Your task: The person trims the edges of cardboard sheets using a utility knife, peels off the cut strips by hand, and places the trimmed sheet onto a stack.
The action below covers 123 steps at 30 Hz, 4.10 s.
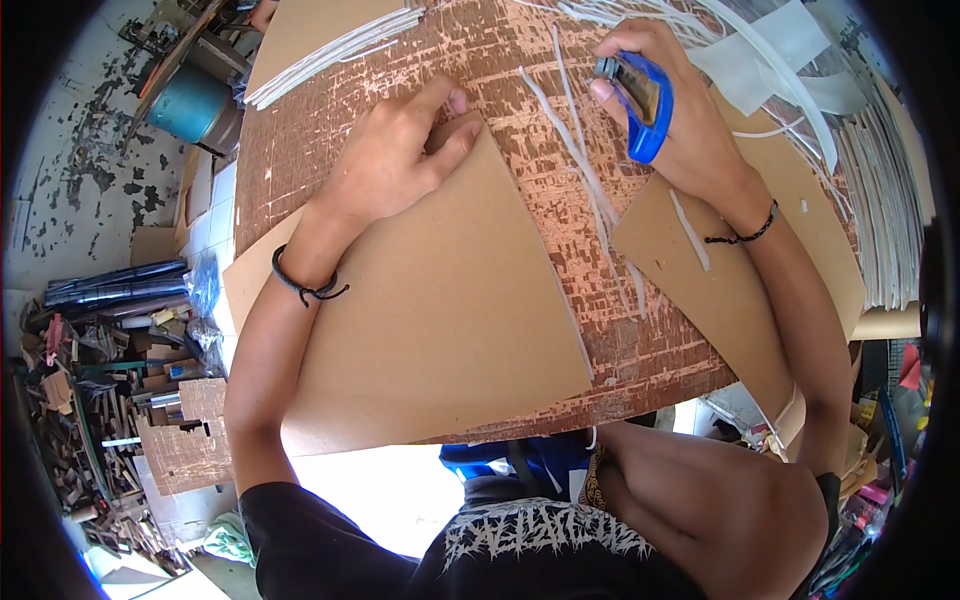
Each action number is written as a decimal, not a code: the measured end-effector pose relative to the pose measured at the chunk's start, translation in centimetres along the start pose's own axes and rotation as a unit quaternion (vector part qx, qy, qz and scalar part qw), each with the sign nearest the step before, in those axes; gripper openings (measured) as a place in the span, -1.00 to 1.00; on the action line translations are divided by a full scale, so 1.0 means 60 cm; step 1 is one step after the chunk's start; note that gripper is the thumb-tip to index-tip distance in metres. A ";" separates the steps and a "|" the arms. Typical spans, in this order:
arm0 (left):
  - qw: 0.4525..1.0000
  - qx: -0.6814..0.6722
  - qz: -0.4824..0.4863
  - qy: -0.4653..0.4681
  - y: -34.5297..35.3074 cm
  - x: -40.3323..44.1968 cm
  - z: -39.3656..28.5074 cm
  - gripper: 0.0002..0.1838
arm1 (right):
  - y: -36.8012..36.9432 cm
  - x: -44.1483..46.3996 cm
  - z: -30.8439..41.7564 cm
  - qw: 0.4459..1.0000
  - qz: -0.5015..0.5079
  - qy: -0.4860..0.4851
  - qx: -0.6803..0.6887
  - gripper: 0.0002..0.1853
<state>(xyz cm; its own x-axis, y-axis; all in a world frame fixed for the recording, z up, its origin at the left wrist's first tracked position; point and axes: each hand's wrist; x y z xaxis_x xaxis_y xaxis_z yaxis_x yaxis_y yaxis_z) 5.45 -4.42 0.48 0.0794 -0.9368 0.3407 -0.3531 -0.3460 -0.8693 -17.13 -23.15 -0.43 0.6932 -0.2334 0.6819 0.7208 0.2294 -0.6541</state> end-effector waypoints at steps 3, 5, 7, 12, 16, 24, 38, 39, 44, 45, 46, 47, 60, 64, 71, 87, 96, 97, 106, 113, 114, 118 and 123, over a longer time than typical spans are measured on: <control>1.000 0.015 0.020 -0.016 0.000 0.000 0.004 -0.77 | -0.001 0.000 0.001 1.000 0.004 -0.001 -0.009 -0.68; 1.000 0.007 0.015 -0.004 0.000 0.001 0.005 -0.76 | -0.003 0.001 0.004 1.000 0.012 0.004 -0.013 -0.68; 1.000 -0.004 0.004 0.008 0.002 0.001 0.007 -0.79 | -0.004 -0.002 0.000 0.999 0.025 0.015 -0.013 -0.68; 1.000 -0.004 -0.015 0.024 0.005 -0.001 0.010 -0.82 | 0.005 0.000 -0.003 1.000 -0.015 -0.008 -0.014 -0.69; 0.999 -0.010 -0.021 0.025 0.005 -0.001 0.009 -0.82 | 0.002 0.004 -0.001 1.000 -0.016 -0.007 -0.010 -0.68; 1.000 0.001 -0.013 0.014 0.002 -0.003 0.002 -0.80 | -0.003 0.001 0.005 1.000 0.004 0.018 -0.011 -0.67; 1.000 0.006 0.014 -0.013 -0.008 -0.001 -0.009 -0.75 | -0.005 -0.001 0.001 0.999 0.040 0.014 0.025 -0.54; 1.000 0.002 0.013 -0.010 -0.007 -0.001 -0.008 -0.75 | -0.006 -0.001 0.002 0.999 0.042 0.017 0.025 -0.54; 1.000 -0.001 0.014 -0.002 -0.005 -0.003 -0.003 -0.75 | -0.007 0.001 0.004 0.999 0.044 0.008 0.016 -0.53; 1.000 -0.004 0.014 -0.003 -0.004 -0.003 -0.002 -0.75 | -0.007 0.001 0.003 0.999 0.043 0.004 0.014 -0.53; 1.000 -0.002 0.011 -0.002 -0.003 -0.003 -0.001 -0.77 | -0.008 0.001 0.004 0.999 0.047 0.012 0.015 -0.53; 1.000 -0.001 0.009 -0.001 -0.002 -0.004 -0.001 -0.79 | -0.009 0.000 0.006 0.998 0.051 0.020 0.016 -0.53; 1.000 0.005 0.006 0.008 -0.014 -0.004 -0.012 -0.76 | -0.013 0.002 0.010 0.997 0.067 0.030 0.024 -0.52; 0.999 0.002 -0.021 0.045 -0.003 -0.004 0.003 -0.75 | -0.016 0.006 0.016 0.996 0.076 0.034 0.033 -0.52; 0.998 0.005 -0.030 0.055 -0.001 -0.005 0.003 -0.75 | -0.019 0.007 0.021 0.995 0.092 0.041 0.009 -0.52; 0.999 -0.001 -0.017 0.043 -0.006 -0.005 -0.001 -0.75 | -0.016 0.006 0.017 0.996 0.075 0.041 0.020 -0.58; 0.999 0.007 -0.018 0.040 -0.004 -0.007 -0.002 -0.74 | -0.010 0.003 0.012 0.999 0.034 0.039 0.003 -0.62; 0.999 0.006 -0.017 0.037 -0.004 -0.006 -0.002 -0.74 | -0.010 0.003 0.012 0.999 0.035 0.040 0.004 -0.62; 0.999 0.005 -0.017 0.038 -0.003 -0.006 -0.001 -0.74 | -0.012 0.004 0.014 0.998 0.042 0.041 0.004 -0.62; 1.000 0.001 -0.003 0.023 -0.009 -0.006 -0.006 -0.73 | -0.011 0.002 0.014 0.998 0.048 0.035 0.004 -0.62; 1.000 0.002 -0.003 0.022 -0.009 -0.006 -0.007 -0.73 | -0.011 0.002 0.014 0.998 0.049 0.033 0.003 -0.62; 0.999 0.004 -0.014 0.038 -0.005 -0.006 -0.001 -0.74 | -0.013 0.003 0.016 0.998 0.055 0.038 0.013 -0.63; 0.999 0.004 -0.022 0.048 -0.004 -0.007 0.001 -0.73 | -0.013 0.003 0.015 0.997 0.051 0.048 0.006 -0.65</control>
<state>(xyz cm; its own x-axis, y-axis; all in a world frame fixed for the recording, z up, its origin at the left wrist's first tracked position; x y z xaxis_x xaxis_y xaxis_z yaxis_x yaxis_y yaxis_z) 5.54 -3.94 0.50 0.0041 -0.9118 0.4106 -0.3431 -0.3870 -0.8559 -17.56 -22.53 0.48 0.7610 -0.2983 0.5762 0.6461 0.2682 -0.7146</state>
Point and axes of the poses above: each hand's wrist, its own x-axis towards the middle knuckle, its own y-axis out of the palm, z = x × y, and after that the axes turned 1 degree about y, right-handed
